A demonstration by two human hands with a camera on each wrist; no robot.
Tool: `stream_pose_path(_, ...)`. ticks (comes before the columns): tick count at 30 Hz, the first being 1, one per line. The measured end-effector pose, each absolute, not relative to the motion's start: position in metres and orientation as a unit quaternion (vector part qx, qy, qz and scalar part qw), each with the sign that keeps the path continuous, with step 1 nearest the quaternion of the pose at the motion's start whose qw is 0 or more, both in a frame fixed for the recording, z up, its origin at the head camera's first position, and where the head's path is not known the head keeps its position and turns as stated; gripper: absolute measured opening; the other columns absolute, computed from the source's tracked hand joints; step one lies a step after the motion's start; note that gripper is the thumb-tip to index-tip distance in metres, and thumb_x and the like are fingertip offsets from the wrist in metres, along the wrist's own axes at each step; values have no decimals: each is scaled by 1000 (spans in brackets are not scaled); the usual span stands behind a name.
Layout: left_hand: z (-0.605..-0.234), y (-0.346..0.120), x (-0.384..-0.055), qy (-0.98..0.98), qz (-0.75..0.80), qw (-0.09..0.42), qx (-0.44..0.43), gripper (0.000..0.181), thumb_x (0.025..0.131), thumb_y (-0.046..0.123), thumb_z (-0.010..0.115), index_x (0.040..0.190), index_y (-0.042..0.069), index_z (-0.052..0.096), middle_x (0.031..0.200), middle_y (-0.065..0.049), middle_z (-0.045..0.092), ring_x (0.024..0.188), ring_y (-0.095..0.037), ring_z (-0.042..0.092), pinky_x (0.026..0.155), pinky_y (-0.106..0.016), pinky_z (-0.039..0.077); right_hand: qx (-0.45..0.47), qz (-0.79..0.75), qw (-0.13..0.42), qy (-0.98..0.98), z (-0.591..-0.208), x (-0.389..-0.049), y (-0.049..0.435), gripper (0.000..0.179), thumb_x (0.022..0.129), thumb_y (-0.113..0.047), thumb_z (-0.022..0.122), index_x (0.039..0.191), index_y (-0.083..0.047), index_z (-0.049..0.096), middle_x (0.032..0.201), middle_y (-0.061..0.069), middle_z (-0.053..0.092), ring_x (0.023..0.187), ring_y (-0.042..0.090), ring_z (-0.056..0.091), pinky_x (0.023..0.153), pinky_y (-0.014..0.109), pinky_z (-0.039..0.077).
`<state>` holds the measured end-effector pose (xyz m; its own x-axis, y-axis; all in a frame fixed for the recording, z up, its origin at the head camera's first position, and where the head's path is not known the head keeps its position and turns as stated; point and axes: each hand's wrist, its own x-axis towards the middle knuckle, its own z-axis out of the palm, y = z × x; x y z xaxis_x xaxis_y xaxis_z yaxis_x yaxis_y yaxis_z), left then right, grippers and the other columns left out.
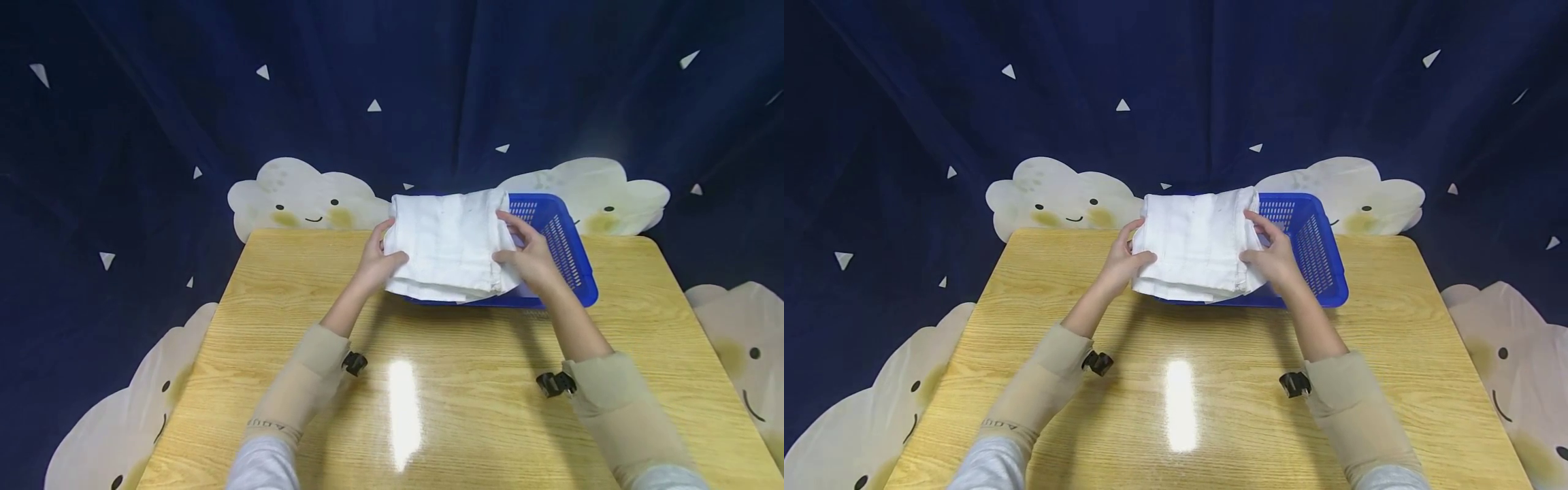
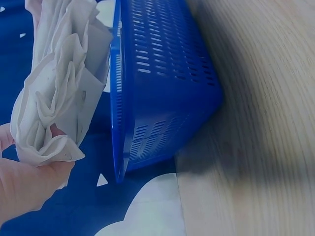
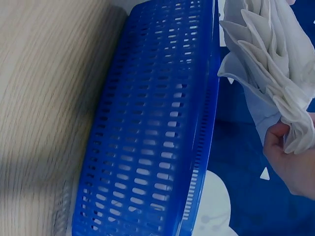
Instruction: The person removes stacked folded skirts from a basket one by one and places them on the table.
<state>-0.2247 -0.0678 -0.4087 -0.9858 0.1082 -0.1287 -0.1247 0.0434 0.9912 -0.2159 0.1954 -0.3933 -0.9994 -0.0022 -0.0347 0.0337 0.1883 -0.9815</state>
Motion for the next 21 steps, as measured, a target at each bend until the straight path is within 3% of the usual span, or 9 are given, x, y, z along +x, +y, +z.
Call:
stream_pose_path(13,-408,-86,-213,710,700,84,-3,81,73,-10,57,142,20,28,109,-22,54,82,-26,58,64,-32,54,13,-656,14,754,-397,-207,178,77,70,19,56,138,-15,42,107,1,48,94,14,51,73,17,49)
stream_pose_path(21,-404,-97,-206,705,704,85,4,79,74,-10,55,142,19,27,115,-22,52,91,-28,57,70,-33,53,10,-661,17,751,-395,-198,169,77,71,18,56,138,-16,41,107,3,48,90,13,54,71,19,50)
